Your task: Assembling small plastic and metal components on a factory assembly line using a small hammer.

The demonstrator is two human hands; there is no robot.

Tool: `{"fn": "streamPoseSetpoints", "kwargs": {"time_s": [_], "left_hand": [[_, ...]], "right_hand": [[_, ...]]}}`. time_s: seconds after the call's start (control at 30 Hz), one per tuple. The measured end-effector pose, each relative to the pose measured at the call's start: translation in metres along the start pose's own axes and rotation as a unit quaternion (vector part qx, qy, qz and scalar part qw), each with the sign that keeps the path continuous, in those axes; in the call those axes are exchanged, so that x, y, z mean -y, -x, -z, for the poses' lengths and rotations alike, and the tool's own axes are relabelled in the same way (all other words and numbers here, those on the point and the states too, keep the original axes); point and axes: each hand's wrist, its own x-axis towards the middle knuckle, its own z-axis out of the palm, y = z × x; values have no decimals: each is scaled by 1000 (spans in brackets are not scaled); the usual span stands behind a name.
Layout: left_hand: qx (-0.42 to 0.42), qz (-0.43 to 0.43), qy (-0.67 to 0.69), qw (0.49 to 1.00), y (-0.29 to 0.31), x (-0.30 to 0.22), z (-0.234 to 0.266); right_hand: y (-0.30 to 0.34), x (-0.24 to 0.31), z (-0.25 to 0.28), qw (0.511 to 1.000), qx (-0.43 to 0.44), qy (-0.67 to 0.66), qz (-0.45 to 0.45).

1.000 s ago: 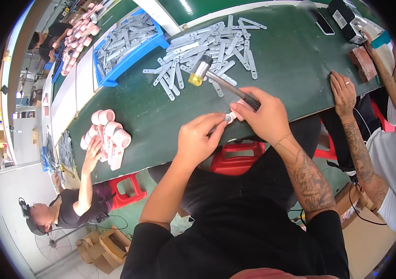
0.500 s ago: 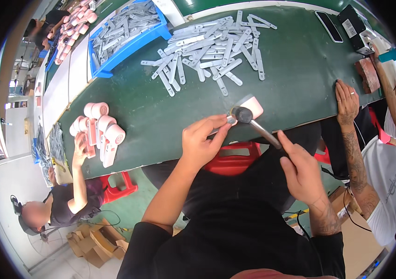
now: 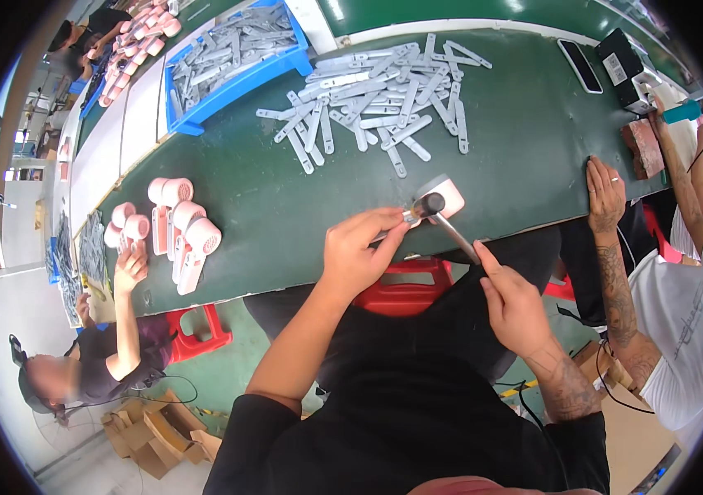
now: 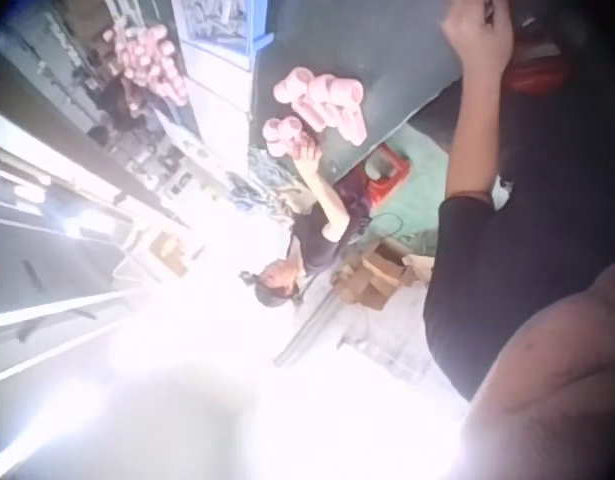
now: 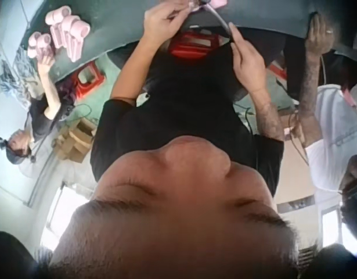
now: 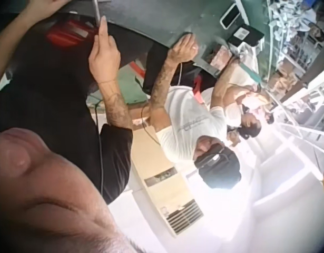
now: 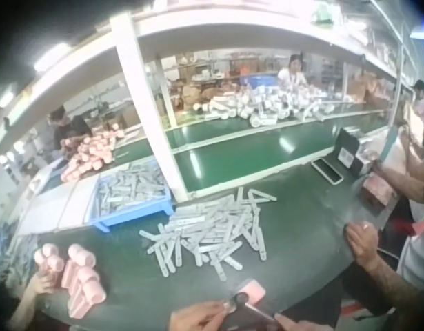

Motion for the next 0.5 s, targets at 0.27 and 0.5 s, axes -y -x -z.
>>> {"fn": "streamPoseSetpoints", "kwargs": {"time_s": [0.27,0.5], "left_hand": [[-35,-18,-29,999,2,-10,15],[18,-27,-91,995,9,13,26]], "right_hand": [[6,6,4,993,-99,-26,61],[6,14,-12,991,-101,17,88]]}}
